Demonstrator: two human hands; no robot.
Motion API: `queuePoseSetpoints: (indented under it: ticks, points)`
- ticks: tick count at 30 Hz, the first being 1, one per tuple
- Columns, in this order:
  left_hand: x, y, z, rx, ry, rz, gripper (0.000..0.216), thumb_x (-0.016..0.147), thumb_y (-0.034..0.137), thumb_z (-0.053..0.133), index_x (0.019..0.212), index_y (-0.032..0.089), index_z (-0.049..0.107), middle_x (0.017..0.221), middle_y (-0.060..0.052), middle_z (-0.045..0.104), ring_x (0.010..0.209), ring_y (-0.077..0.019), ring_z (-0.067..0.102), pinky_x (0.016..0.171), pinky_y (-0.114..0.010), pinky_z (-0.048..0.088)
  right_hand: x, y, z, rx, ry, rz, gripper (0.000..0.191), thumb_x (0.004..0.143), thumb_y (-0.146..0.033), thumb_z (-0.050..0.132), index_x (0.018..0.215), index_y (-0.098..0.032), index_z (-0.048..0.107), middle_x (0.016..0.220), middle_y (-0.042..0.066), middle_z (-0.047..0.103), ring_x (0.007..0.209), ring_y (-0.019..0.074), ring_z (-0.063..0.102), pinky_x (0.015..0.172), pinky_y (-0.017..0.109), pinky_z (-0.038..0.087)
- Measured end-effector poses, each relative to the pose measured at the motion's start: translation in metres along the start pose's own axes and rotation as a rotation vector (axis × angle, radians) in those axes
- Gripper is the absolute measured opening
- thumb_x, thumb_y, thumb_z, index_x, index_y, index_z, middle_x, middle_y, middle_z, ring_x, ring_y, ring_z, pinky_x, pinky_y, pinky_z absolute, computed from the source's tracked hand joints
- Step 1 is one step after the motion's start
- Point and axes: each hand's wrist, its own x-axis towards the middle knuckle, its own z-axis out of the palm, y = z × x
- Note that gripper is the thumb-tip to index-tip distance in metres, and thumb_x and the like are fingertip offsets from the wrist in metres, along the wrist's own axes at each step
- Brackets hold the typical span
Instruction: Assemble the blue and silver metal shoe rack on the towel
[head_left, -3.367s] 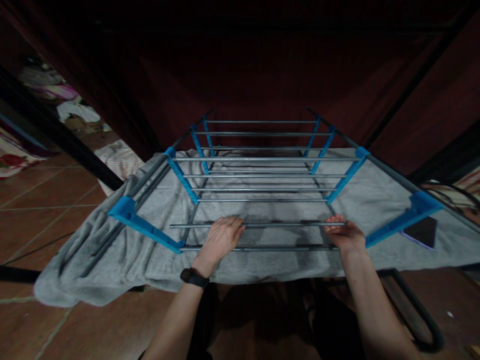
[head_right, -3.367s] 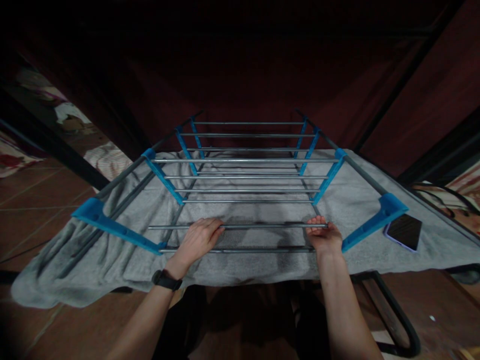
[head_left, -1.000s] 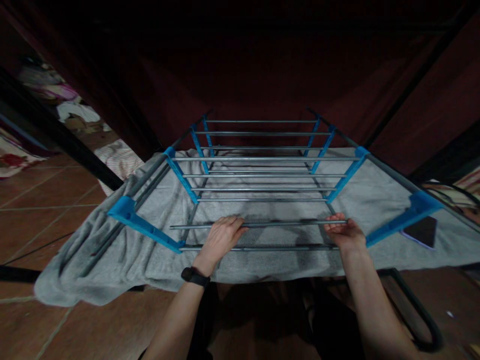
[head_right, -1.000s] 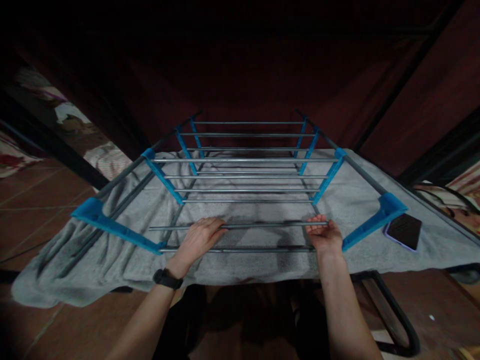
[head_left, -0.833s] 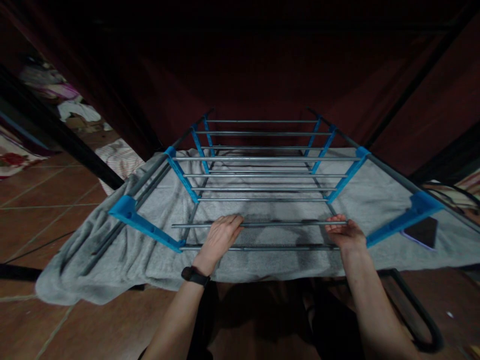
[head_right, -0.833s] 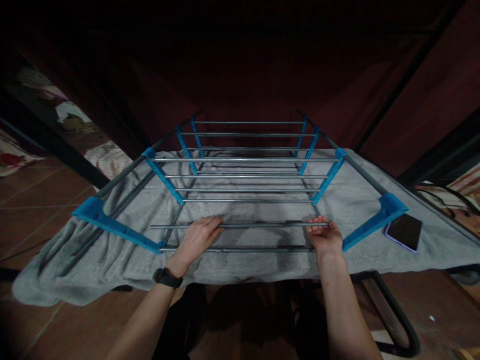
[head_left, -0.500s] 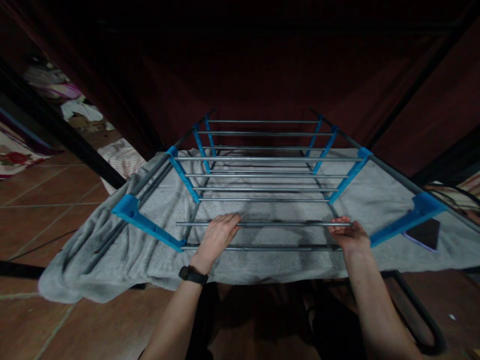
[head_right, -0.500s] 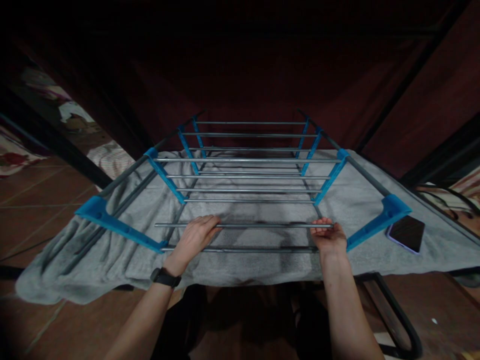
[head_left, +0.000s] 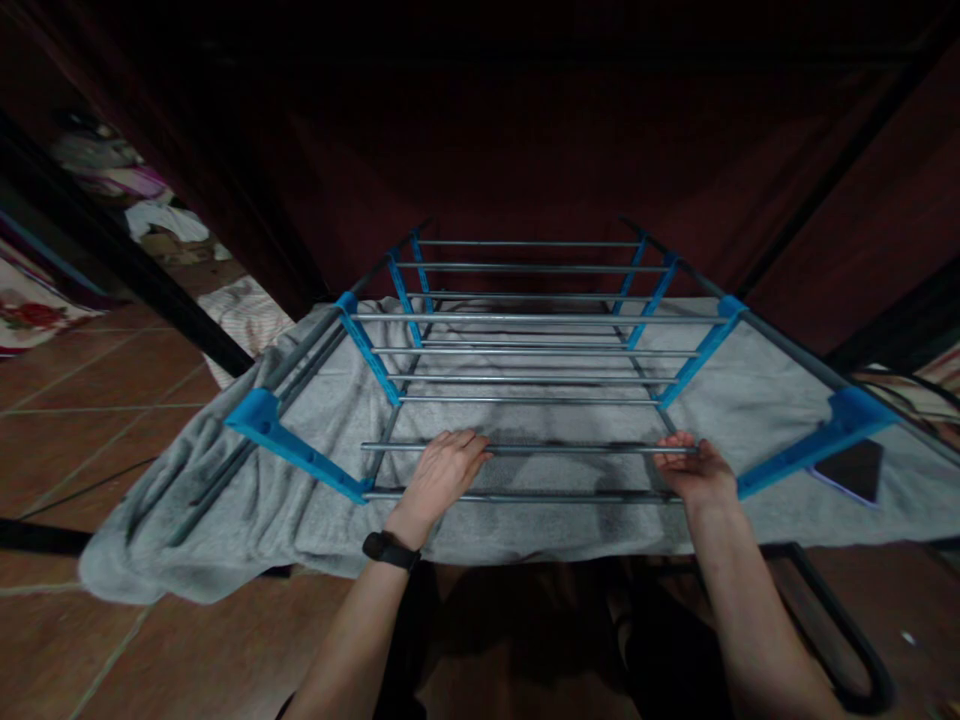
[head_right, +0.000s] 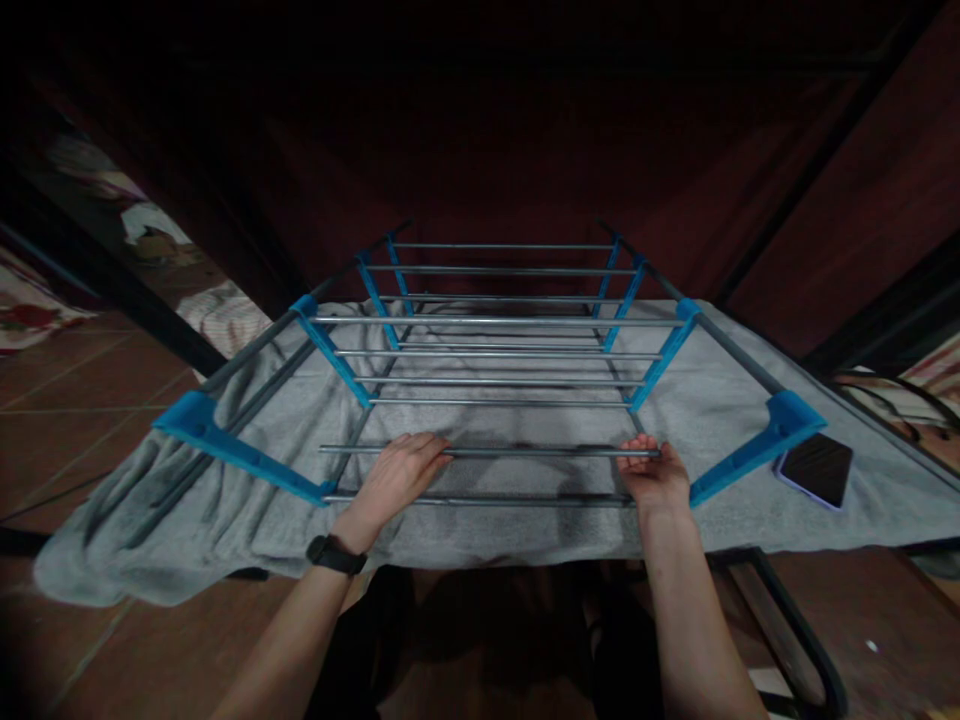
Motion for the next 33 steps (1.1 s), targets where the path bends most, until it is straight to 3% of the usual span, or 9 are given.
queuePoseSetpoints:
  ticks: [13, 22, 33]
  points:
    - [0.002, 0.008, -0.003, 0.025, -0.038, 0.005, 0.024, 0.099, 0.029, 0.04, 0.107, 0.021, 0.061, 0.093, -0.004, 0.064, 0.087, -0.018, 0.059, 0.081, -0.032, 0.041, 0.001, 0.006, 0.001, -0.041, 0.012, 0.0, 0.028, 0.096, -0.027, 0.029, 0.079, -0.021, 0.05, 0.067, -0.003, 0.058, 0.057, 0.0103, 0.06, 0.053, 0.027, 0.054]
    - [0.003, 0.011, 0.005, 0.001, -0.024, 0.03, 0.026, 0.098, 0.029, 0.042, 0.115, 0.021, 0.059, 0.096, -0.006, 0.064, 0.09, -0.0187, 0.06, 0.083, -0.034, 0.044, -0.003, 0.018, 0.006, -0.108, -0.041, 0.02, 0.024, 0.092, -0.014, 0.031, 0.08, -0.021, 0.051, 0.065, -0.005, 0.058, 0.055, 0.0092, 0.059, 0.055, 0.027, 0.054]
    - [0.007, 0.026, 0.004, 0.057, -0.089, 0.075, 0.018, 0.096, 0.02, 0.045, 0.109, 0.023, 0.056, 0.092, -0.003, 0.061, 0.087, -0.0187, 0.058, 0.08, -0.033, 0.044, -0.001, 0.025, 0.006, -0.115, -0.032, 0.055, 0.027, 0.096, -0.021, 0.029, 0.08, -0.021, 0.05, 0.065, -0.005, 0.058, 0.054, 0.0095, 0.06, 0.054, 0.027, 0.054]
